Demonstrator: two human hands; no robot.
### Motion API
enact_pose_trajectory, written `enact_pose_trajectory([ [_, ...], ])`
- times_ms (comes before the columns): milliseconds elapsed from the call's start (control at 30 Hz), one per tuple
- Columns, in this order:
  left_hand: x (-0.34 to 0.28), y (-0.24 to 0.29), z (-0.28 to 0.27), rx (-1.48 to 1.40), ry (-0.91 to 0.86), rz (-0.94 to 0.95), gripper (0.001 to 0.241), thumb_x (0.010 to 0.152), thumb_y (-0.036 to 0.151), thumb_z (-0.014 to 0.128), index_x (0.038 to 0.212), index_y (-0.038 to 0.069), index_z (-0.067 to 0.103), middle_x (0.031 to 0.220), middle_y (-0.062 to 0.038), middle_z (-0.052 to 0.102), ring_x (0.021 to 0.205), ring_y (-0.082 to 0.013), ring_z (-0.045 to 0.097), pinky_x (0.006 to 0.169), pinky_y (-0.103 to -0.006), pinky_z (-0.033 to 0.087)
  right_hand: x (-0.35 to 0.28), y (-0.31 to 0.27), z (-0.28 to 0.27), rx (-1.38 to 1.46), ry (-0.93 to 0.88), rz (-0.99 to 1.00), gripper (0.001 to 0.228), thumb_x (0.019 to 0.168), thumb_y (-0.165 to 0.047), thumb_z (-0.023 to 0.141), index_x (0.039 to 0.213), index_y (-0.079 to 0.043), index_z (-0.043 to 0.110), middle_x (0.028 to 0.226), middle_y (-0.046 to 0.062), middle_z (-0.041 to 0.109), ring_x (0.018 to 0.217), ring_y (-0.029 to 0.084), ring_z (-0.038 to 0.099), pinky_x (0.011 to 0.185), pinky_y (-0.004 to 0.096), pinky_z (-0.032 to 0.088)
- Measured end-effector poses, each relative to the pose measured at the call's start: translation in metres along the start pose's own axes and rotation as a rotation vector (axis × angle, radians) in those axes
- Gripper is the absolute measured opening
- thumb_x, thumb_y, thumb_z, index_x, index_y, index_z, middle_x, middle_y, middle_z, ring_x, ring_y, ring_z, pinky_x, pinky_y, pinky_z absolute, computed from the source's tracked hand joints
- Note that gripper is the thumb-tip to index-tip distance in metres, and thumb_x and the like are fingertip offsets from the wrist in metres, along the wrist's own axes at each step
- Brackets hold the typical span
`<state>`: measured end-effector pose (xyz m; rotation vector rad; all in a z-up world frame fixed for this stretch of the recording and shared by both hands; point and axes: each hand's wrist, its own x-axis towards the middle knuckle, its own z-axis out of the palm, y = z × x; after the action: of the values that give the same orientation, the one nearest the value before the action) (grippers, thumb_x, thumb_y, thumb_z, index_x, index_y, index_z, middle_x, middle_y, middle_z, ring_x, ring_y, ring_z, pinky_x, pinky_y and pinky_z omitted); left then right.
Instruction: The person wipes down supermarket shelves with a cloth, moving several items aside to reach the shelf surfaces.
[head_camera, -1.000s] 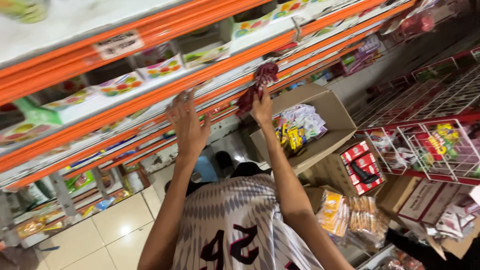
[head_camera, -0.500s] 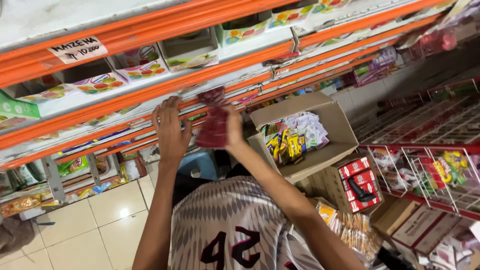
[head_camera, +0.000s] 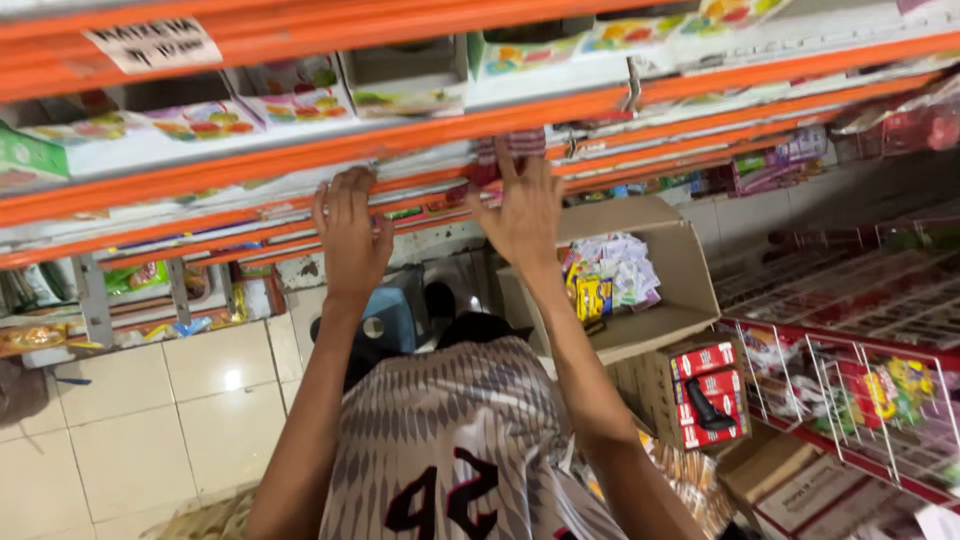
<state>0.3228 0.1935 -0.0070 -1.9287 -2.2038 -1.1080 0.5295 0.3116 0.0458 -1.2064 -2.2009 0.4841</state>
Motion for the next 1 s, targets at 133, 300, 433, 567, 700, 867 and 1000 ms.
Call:
enact_pose_trajectory([
  [133,0.002,0.001,0.001,0.022,-0.020,-0.030,0.052,0.093,0.004,0.061,0.144,0.002,0.050,0.146,-0.017,0.052,0.143,-0.0343,0.043,0.127,-0.0524,0.021,-0.001,0.001,-0.004,-0.431,-0.080,-0.045,0.087,0.064,-0.028,0.083,0.139,0.002,0.051,0.128,0.029,0.049,0.123,0.047,0.044,0.105,0.060,0.034],
  [300,-0.001,0.006,0.007,-0.003,0.054,-0.054,0.052,0.093,0.003,0.060,0.144,0.003,0.049,0.146,-0.016,0.052,0.144,-0.0339,0.042,0.128,-0.0520,0.020,0.023,0.065,0.030,-0.337,-0.130,-0.369,0.084,0.061,-0.016,0.082,0.137,0.005,0.053,0.139,0.026,0.048,0.134,0.049,0.040,0.113,0.059,0.031],
  [433,-0.001,0.005,0.007,0.008,0.072,-0.057,0.051,0.094,0.004,0.060,0.143,0.003,0.049,0.146,-0.016,0.052,0.145,-0.0343,0.042,0.128,-0.0526,0.020,0.022,0.072,0.045,-0.212,-0.061,-0.251,0.064,0.072,-0.009,0.079,0.133,-0.005,0.059,0.135,0.021,0.052,0.134,0.043,0.043,0.113,0.056,0.032],
  [567,-0.003,-0.001,0.010,-0.016,0.079,-0.015,0.051,0.094,0.007,0.060,0.143,0.001,0.049,0.145,-0.018,0.051,0.142,-0.0362,0.042,0.125,-0.0542,0.020,0.023,0.040,0.070,-0.191,-0.008,-0.207,0.050,0.066,-0.005,0.079,0.113,-0.012,0.065,0.125,0.018,0.056,0.128,0.041,0.044,0.111,0.061,0.028],
  [700,-0.003,-0.001,0.016,0.042,0.071,-0.038,0.049,0.096,0.006,0.058,0.143,0.002,0.050,0.144,-0.017,0.052,0.142,-0.0351,0.043,0.126,-0.0537,0.021,0.022,0.037,0.076,-0.141,0.022,-0.290,0.057,0.068,-0.004,0.076,0.123,-0.002,0.060,0.129,0.021,0.055,0.129,0.043,0.045,0.108,0.057,0.032],
  [867,-0.003,-0.002,0.012,0.041,0.061,-0.022,0.050,0.094,0.005,0.059,0.143,0.002,0.050,0.145,-0.017,0.052,0.142,-0.0344,0.043,0.126,-0.0536,0.022,0.025,0.074,0.029,-0.160,-0.012,-0.232,0.063,0.071,0.001,0.072,0.132,0.003,0.056,0.130,0.023,0.058,0.124,0.044,0.050,0.106,0.051,0.039],
  [1000,-0.004,-0.001,0.007,0.040,0.023,-0.020,0.053,0.093,0.001,0.060,0.145,0.003,0.048,0.146,-0.017,0.051,0.144,-0.0347,0.042,0.127,-0.0539,0.021,0.025,0.075,0.024,-0.190,0.078,-0.254,0.069,0.071,0.000,0.071,0.137,0.007,0.052,0.131,0.025,0.055,0.125,0.046,0.048,0.107,0.055,0.037],
])
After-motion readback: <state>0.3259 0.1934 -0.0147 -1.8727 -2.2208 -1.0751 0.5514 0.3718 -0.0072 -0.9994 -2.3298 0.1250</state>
